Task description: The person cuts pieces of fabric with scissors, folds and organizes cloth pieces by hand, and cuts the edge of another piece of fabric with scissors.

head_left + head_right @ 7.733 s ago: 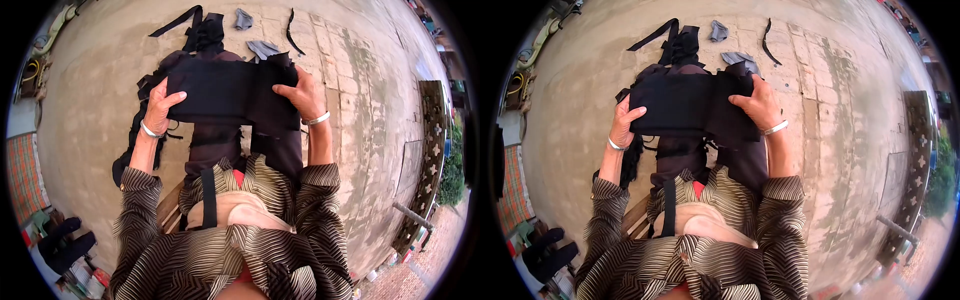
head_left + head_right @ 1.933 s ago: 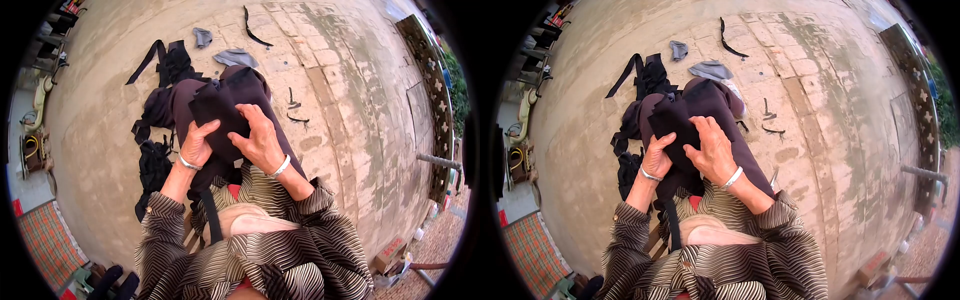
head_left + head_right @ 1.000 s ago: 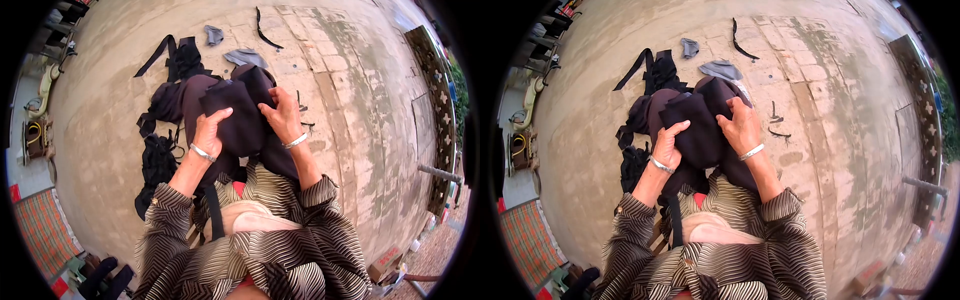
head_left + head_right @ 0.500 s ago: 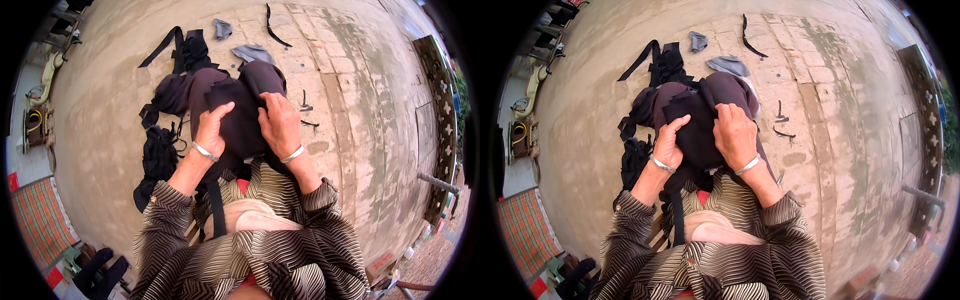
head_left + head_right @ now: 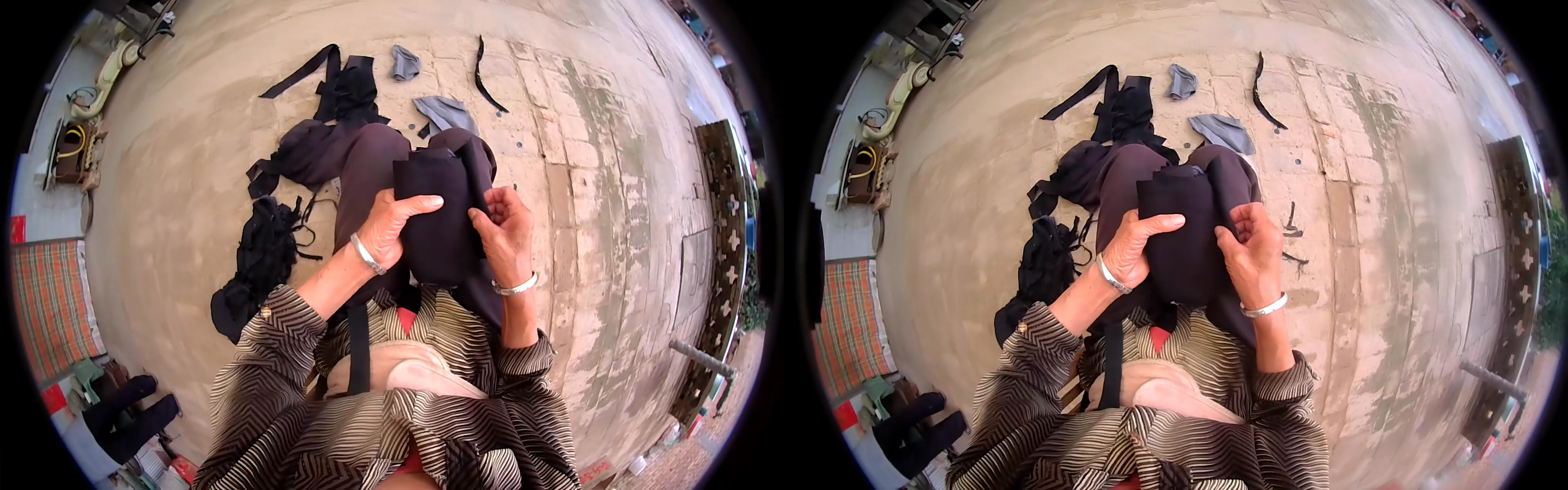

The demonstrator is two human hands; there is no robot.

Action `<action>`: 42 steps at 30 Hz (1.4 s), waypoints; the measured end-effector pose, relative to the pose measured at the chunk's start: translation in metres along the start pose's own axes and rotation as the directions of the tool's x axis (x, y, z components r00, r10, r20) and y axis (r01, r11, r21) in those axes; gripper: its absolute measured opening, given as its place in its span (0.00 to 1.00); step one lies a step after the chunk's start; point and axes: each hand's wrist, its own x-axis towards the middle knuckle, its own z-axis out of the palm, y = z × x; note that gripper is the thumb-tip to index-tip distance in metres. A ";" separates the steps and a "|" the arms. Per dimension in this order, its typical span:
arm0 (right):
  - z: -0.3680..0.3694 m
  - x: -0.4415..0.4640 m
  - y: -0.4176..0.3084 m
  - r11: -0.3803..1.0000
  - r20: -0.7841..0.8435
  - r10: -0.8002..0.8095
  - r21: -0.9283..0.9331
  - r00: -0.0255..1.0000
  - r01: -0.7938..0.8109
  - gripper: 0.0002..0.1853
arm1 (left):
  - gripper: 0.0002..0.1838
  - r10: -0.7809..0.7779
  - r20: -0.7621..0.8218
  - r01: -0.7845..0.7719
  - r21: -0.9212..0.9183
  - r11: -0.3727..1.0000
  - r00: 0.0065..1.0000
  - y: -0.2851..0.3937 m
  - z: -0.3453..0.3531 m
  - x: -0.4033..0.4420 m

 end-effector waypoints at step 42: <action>0.004 -0.003 -0.001 0.897 0.451 0.182 0.287 0.874 -0.335 0.26 | 0.16 0.066 0.055 -0.062 -0.072 0.996 0.996 -0.007 -0.014 0.003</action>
